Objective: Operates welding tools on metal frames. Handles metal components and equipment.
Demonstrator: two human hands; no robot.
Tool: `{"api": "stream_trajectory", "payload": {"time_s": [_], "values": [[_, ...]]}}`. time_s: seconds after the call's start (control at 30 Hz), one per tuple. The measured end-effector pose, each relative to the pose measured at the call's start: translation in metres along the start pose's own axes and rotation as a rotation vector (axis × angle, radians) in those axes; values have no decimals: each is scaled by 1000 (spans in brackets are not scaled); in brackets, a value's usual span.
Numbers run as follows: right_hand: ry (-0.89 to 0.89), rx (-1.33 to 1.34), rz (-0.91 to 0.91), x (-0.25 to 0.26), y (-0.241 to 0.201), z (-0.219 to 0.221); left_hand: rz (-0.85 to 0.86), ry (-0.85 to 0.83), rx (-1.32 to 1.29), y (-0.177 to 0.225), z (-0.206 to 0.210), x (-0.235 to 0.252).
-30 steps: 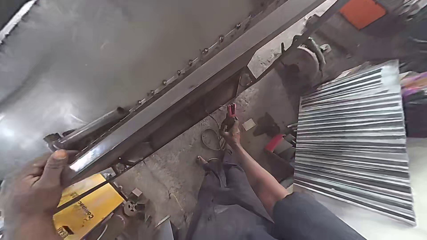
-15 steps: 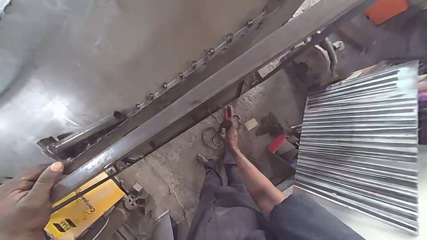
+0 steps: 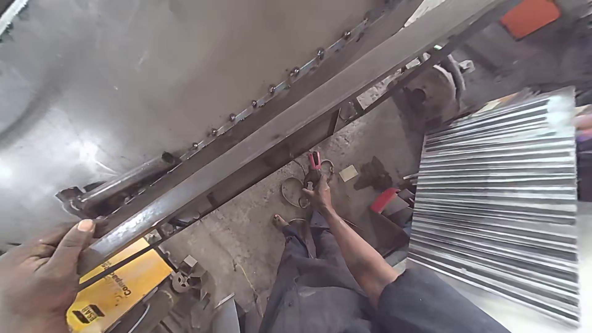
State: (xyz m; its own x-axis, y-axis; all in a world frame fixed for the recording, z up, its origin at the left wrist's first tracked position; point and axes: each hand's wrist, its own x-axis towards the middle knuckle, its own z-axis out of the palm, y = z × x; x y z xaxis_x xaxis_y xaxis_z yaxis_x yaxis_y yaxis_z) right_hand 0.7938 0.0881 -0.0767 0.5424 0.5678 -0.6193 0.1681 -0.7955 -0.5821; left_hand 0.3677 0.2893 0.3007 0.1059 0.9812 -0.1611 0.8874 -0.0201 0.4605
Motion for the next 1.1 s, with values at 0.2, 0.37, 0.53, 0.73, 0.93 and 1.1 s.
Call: {"api": "stream_trajectory", "payload": {"time_s": [0.2,0.37,0.53,0.73,0.93,1.1], "values": [[131,57,-32,-9,5,8,32,-31,-33,11,3,-3],[115,103,31,-7,6,1,48,-40,-48,-7,0,1],[107,48,104,-17,13,-3,63,-66,-136,-15,1,3],[108,68,97,-23,18,-3,34,-68,-204,-24,-1,0],[74,25,104,-18,15,-10,77,-85,-208,-32,-2,6],[10,-39,85,-18,15,-15,80,-102,-212,-52,-4,7]]}}
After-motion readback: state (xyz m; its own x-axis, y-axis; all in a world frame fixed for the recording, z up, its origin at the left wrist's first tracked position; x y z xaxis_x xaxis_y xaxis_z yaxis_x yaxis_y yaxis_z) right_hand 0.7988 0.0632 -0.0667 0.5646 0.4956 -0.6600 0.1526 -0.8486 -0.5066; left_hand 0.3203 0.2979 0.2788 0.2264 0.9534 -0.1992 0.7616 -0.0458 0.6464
